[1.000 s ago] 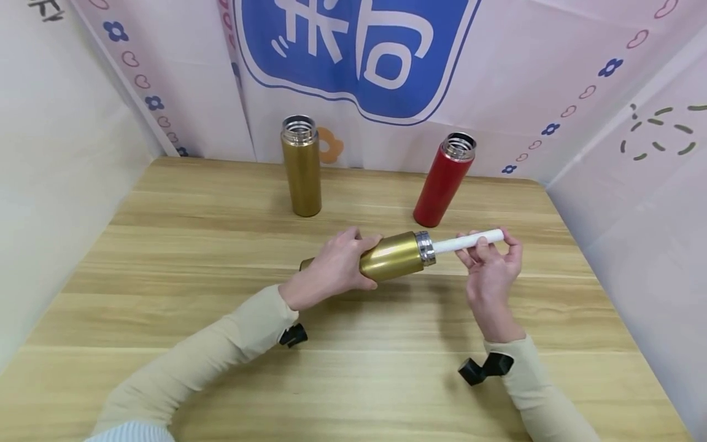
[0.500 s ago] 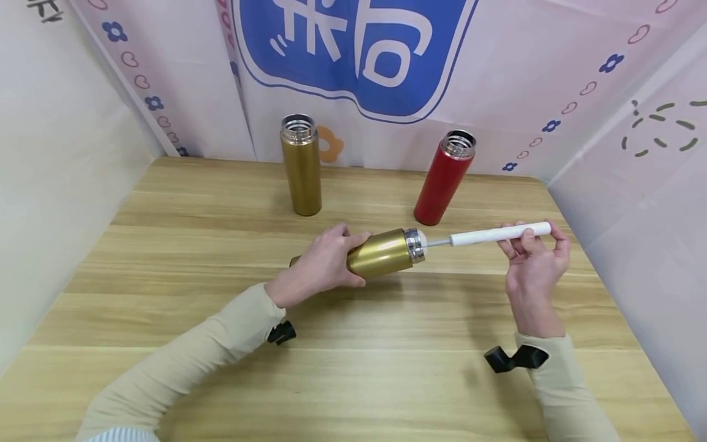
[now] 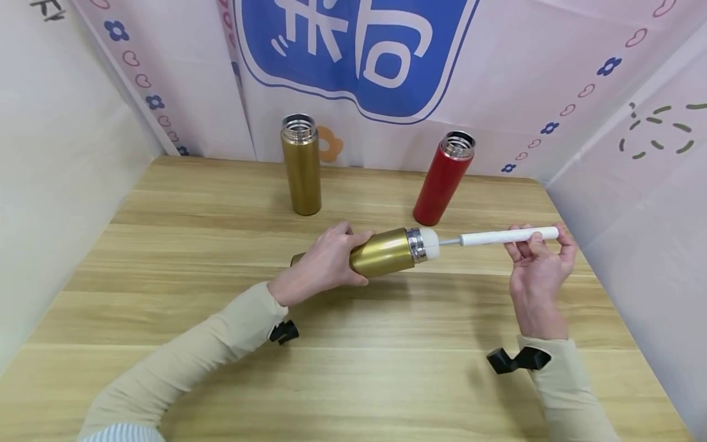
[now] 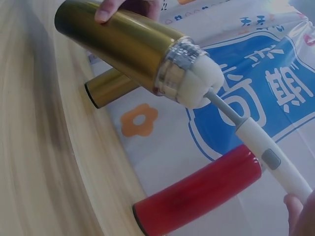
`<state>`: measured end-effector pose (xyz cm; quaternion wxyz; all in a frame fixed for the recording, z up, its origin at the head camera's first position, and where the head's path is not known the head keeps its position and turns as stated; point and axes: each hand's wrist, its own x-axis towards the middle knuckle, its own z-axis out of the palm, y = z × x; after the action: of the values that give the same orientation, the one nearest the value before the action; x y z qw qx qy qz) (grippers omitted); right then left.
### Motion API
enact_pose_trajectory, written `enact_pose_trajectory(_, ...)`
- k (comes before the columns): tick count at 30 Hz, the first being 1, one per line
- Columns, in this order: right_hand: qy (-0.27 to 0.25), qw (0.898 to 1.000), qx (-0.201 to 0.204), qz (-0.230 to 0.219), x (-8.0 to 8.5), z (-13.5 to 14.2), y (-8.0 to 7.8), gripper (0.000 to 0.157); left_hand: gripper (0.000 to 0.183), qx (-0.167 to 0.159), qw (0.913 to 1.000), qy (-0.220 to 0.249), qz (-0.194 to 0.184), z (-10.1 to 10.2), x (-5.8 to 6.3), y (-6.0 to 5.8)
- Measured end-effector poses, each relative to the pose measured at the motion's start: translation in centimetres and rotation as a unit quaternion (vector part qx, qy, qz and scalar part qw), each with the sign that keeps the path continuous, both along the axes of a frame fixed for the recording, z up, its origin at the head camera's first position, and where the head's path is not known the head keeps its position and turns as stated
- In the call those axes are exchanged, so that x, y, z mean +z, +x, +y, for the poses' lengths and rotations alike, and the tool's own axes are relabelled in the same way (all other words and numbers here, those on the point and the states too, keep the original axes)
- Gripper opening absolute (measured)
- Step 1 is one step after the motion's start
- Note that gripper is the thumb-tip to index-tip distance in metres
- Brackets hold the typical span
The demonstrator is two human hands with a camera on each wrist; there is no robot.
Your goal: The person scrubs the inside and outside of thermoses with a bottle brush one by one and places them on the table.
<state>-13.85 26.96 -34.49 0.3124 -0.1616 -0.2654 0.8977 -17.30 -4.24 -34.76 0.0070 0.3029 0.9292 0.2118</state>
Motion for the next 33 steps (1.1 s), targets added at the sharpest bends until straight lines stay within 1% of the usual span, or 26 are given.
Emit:
enact_pose_trajectory(3,-0.005,1.0,0.0,-0.009,-0.1,-0.6,-0.1,0.026,0.078,0.005,1.0,0.004,0.0,0.1,0.1,0.0)
enact_pose_trajectory(10,-0.006,0.999,0.017,-0.033,-0.3,-1.8,-0.2,0.026,0.076,0.014,0.9998,0.007,-0.008,0.3,0.4,0.0)
enact_pose_trajectory(14,-0.007,0.999,0.015,-0.033,-0.5,-2.1,-0.3,0.026,0.076,0.019,0.9998,0.002,-0.002,0.4,0.3,0.0)
enact_pose_trajectory(20,0.001,0.999,0.023,-0.031,-0.7,-2.8,-0.3,0.026,0.074,0.018,0.9997,-0.003,0.013,0.5,0.1,-0.1)
enact_pose_trajectory(22,0.011,0.999,0.036,-0.032,-0.8,-3.6,-0.3,0.025,0.074,0.013,0.9998,-0.003,0.017,0.8,0.2,0.0)
enact_pose_trajectory(26,0.059,0.996,0.067,-0.029,-1.2,-6.0,-0.3,0.027,0.075,-0.001,0.9999,-0.01,0.012,1.8,0.3,0.3)
enact_pose_trajectory(28,0.082,0.994,0.072,-0.028,-1.4,-7.1,-0.3,0.027,0.076,-0.004,0.9999,-0.011,0.011,2.2,0.3,0.3)
enact_pose_trajectory(30,0.092,0.993,0.068,-0.026,-1.6,-7.9,-0.4,0.028,0.076,0.0,0.9998,-0.014,0.014,2.4,0.2,0.4)
enact_pose_trajectory(33,0.107,0.991,0.069,-0.037,-1.8,-8.5,-0.5,0.031,0.077,0.004,0.9997,-0.012,0.019,2.4,0.0,0.4)
